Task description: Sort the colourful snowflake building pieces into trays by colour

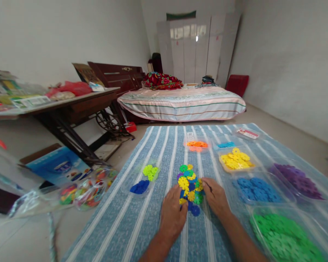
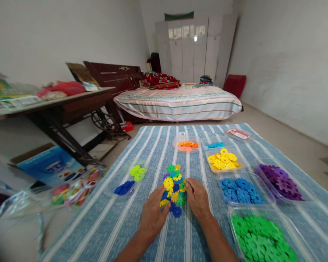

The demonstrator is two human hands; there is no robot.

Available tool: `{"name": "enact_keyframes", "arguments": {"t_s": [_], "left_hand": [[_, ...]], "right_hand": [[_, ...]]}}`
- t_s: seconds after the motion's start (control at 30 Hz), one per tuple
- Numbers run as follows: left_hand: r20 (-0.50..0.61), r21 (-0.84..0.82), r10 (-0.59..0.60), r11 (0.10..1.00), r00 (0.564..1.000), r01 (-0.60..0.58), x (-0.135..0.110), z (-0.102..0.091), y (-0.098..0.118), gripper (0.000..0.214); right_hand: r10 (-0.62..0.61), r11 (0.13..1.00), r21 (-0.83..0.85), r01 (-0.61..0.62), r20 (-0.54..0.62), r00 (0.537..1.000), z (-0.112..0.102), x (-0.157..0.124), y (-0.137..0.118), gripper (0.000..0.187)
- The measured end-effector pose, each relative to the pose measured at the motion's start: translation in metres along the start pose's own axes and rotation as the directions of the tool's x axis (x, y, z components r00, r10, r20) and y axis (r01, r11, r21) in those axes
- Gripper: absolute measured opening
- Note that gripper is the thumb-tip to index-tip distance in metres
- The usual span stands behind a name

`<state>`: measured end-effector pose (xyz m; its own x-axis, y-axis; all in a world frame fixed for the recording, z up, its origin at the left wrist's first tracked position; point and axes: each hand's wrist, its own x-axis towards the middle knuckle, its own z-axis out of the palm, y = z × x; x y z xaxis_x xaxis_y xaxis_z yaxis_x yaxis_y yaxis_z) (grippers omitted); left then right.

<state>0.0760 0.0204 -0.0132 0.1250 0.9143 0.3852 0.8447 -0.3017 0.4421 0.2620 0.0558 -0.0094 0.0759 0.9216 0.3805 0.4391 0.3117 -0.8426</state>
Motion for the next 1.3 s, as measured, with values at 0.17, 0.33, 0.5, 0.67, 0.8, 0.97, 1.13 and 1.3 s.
{"name": "enact_keyframes", "arguments": {"t_s": [0.17,0.33,0.5,0.67,0.8,0.97,1.13,1.3], "left_hand": [[0.002,0.028,-0.023,0.999,1.0,0.023,-0.031,0.005,0.021,0.049],[0.036,-0.021,0.012,1.0,0.999,-0.011,-0.04,-0.003,0.029,0.046],[-0.084,0.024,0.017,1.0,0.996,-0.015,0.004,-0.015,0.023,0.037],[0.026,0.12,-0.022,0.993,0.999,0.019,0.035,-0.01,0.019,0.033],[0.009,0.113,-0.009,0.994,1.0,0.008,0.028,-0.004,0.016,0.029],[-0.03,0.057,0.034,0.998,0.999,-0.032,0.024,-0.006,0.014,0.029],[-0.009,-0.061,-0.172,0.983,0.985,0.171,0.029,-0.014,0.018,0.034],[0.103,-0.239,-0.325,0.909,0.94,0.341,0.033,-0.027,0.025,0.024]], "right_hand": [[0.074,0.991,0.113,-0.074,0.006,0.997,0.001,0.001,-0.007,0.034],[0.161,0.97,0.185,-0.157,-0.011,0.987,0.0,0.002,-0.01,0.036],[0.188,0.962,0.201,-0.182,-0.011,0.982,-0.002,0.004,-0.01,0.038],[0.194,0.961,0.202,-0.187,-0.016,0.981,-0.002,0.004,-0.009,0.035],[0.17,0.966,0.198,-0.163,-0.018,0.985,0.0,0.005,-0.008,0.032],[0.147,0.969,0.203,-0.139,-0.024,0.989,0.001,0.007,-0.009,0.03],[0.123,0.977,0.179,-0.116,-0.033,0.992,0.002,0.009,-0.009,0.03],[0.124,0.979,0.169,-0.114,-0.052,0.991,0.002,0.01,-0.009,0.03]]}}
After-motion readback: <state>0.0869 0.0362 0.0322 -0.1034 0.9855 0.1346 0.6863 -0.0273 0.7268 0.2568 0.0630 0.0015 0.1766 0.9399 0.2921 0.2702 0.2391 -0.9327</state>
